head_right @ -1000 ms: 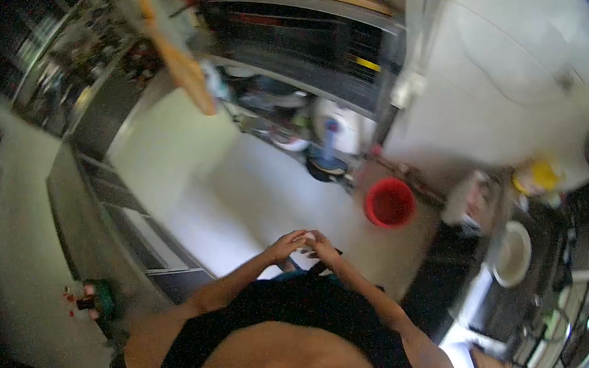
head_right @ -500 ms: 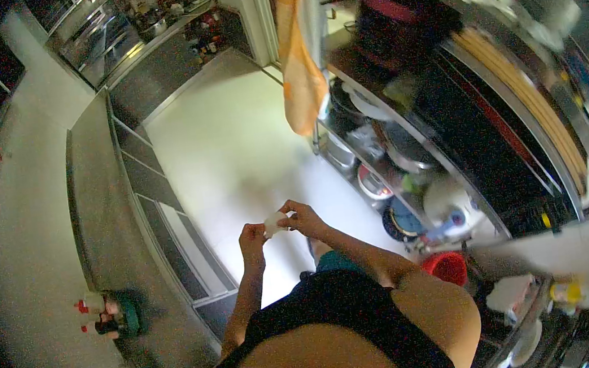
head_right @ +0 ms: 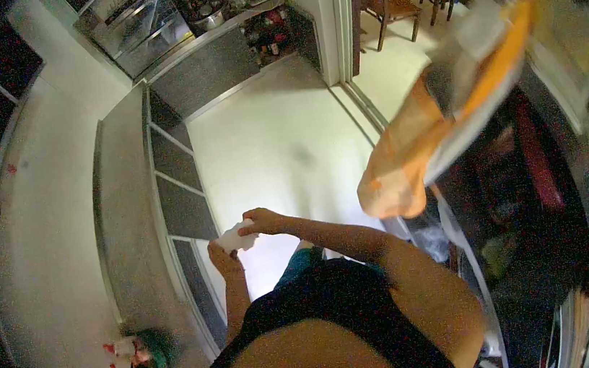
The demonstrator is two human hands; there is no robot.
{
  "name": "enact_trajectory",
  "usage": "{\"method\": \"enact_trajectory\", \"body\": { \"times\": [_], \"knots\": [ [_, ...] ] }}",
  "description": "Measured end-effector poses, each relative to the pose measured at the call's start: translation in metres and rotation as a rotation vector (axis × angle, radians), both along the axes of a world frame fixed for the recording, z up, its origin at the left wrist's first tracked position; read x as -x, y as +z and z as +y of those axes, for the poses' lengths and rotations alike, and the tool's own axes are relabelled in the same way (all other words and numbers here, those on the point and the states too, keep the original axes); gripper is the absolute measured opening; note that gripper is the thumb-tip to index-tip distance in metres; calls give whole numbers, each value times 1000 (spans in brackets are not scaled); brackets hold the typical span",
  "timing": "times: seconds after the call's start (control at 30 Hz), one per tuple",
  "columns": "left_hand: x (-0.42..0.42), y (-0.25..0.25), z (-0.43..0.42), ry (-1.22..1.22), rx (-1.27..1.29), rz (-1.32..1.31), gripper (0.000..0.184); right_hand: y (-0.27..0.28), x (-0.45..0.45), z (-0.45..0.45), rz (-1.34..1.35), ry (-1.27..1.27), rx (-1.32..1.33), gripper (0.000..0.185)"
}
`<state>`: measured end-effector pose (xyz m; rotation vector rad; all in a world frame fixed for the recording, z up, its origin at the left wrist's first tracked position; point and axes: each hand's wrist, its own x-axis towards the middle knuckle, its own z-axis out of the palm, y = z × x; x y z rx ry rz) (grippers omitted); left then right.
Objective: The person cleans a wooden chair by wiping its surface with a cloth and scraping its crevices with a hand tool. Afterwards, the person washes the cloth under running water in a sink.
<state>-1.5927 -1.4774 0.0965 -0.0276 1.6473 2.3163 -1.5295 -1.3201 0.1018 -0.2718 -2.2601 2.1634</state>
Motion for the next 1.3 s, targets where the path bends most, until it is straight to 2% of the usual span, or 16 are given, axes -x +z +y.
{"method": "enact_trajectory", "body": {
  "times": [0.13,0.27,0.3,0.4,0.43,0.53,0.6,0.67,0.73,0.8,0.87,1.0,1.07,1.13,1.23,1.3],
  "knots": [
    [52,4,96,35,117,-101,24,-17,50,87,10,-189,490,27],
    [136,-45,223,-441,231,428,20,-11,56,219,-193,-539,357,38],
    [139,-2,261,-733,252,110,19,-21,55,259,-161,-668,330,38],
    [169,-20,370,-1140,263,402,25,-30,38,342,-114,-995,164,36],
    [155,34,392,-1302,387,279,35,-41,25,369,-109,-1065,120,39],
    [127,34,489,-1812,594,396,31,-48,-51,417,-159,-1385,77,37],
    [119,13,595,-1976,625,663,25,-48,-89,489,18,-1474,218,29],
    [109,-17,673,-1709,122,927,23,-26,-119,530,-90,-1368,283,36],
    [84,13,747,-1674,270,1028,20,-6,-158,562,23,-1279,235,49],
    [39,45,792,-1437,-233,1026,17,14,-194,595,65,-1234,132,56],
    [2,84,868,-1469,-282,820,17,37,-221,660,11,-1310,99,51],
    [-47,145,973,-1686,-282,431,29,76,-235,757,327,-1300,187,46],
    [-72,175,1009,-1667,-245,542,32,82,-244,799,247,-1356,66,48],
    [-97,184,1049,-1826,-300,561,30,64,-268,837,169,-1416,53,52],
    [-137,160,1118,-1942,-258,512,27,69,-297,859,176,-1550,126,59],
    [-139,166,1139,-1982,-354,644,27,75,-299,851,187,-1509,88,79]
  ]
}}
